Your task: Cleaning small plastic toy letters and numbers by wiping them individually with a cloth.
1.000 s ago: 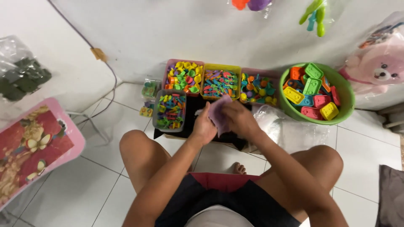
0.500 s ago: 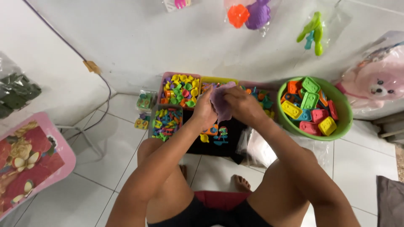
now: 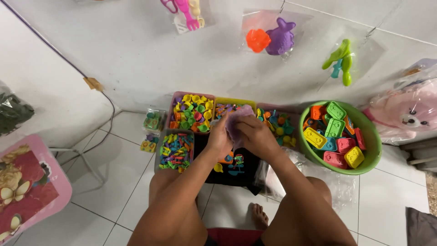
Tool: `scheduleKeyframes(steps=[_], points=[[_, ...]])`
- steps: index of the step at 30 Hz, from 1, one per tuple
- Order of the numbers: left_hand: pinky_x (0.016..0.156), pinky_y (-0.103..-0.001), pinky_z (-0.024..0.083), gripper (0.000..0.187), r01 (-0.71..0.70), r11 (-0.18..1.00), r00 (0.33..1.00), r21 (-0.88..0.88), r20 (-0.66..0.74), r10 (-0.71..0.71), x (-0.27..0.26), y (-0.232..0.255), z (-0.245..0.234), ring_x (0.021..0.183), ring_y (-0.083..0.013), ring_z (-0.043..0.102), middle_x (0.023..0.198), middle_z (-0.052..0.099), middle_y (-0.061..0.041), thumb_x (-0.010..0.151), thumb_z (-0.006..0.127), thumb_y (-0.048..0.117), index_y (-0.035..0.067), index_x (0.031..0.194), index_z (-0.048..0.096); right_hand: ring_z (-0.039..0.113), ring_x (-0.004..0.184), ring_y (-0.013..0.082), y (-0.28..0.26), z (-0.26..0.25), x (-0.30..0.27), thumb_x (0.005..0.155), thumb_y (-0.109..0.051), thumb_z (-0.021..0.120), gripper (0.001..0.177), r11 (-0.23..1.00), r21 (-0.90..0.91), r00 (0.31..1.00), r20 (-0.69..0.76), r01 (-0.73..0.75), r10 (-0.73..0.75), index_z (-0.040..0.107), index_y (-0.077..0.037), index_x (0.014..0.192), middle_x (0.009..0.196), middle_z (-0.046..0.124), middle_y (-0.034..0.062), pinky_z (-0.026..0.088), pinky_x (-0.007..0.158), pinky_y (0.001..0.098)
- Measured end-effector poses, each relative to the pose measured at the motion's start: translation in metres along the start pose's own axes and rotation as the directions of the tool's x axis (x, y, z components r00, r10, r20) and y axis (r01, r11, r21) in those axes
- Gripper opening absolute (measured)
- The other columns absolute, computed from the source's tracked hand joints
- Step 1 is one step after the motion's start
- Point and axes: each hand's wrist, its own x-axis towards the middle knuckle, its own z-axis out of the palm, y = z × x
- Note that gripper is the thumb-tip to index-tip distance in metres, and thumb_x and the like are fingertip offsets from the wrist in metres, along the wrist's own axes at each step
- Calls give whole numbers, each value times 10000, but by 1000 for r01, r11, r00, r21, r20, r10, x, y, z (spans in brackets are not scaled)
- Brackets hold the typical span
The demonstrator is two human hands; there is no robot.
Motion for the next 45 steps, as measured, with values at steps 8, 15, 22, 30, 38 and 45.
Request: scheduleKeyframes(steps=[8,15,22,30,38,45], points=[[973,-366,488,343,22,1000,999,11,27,-22,-13,5,15,998,-185,664,982,727,-53,962,670,458,134,852,693,699,945,385,11,7,-15,749,31,620,285,1000,20,999,-52,-5,6,747,-34,995,1041,736,151,583,818,431],[1005,-388,479,325,50,998,997,-34,53,-49,-14,-2,-3,1043,-215,655,1093,723,-92,985,639,420,103,996,707,681,965,414,11,10,-22,721,-6,677,288,999,33,1000,-23,-3,4,725,-34,1004,1046,705,186,583,843,476],[1065,-439,437,437,-20,999,997,-28,80,22,-13,-11,-14,1152,-250,607,1247,670,-124,988,619,450,63,1178,690,705,902,371,5,11,-20,836,28,668,149,991,-48,984,-128,-128,121,743,-46,941,978,712,129,586,812,424],[1134,-448,375,462,-160,986,983,37,97,156,-13,-16,-2,1251,-268,544,1355,600,-156,1022,562,423,49,1290,611,720,843,338,-10,2,-2,898,45,624,156,948,108,943,-123,-298,310,741,-53,929,991,744,98,598,774,407],[1169,-419,308,532,-243,968,966,63,108,236,6,-42,-27,1330,-269,495,1471,518,-191,1040,513,369,20,1441,519,734,850,329,-17,5,6,843,103,656,161,953,125,941,-166,-276,294,720,-39,886,948,733,83,606,729,391],[1129,-361,464,373,-707,-26,501,707,526,687,50,-98,-113,1287,-284,576,1413,551,-204,1009,511,-59,-99,1378,472,728,826,346,-25,-2,10,858,105,686,120,955,66,943,-150,-290,297,733,3,898,927,725,109,610,699,410]])
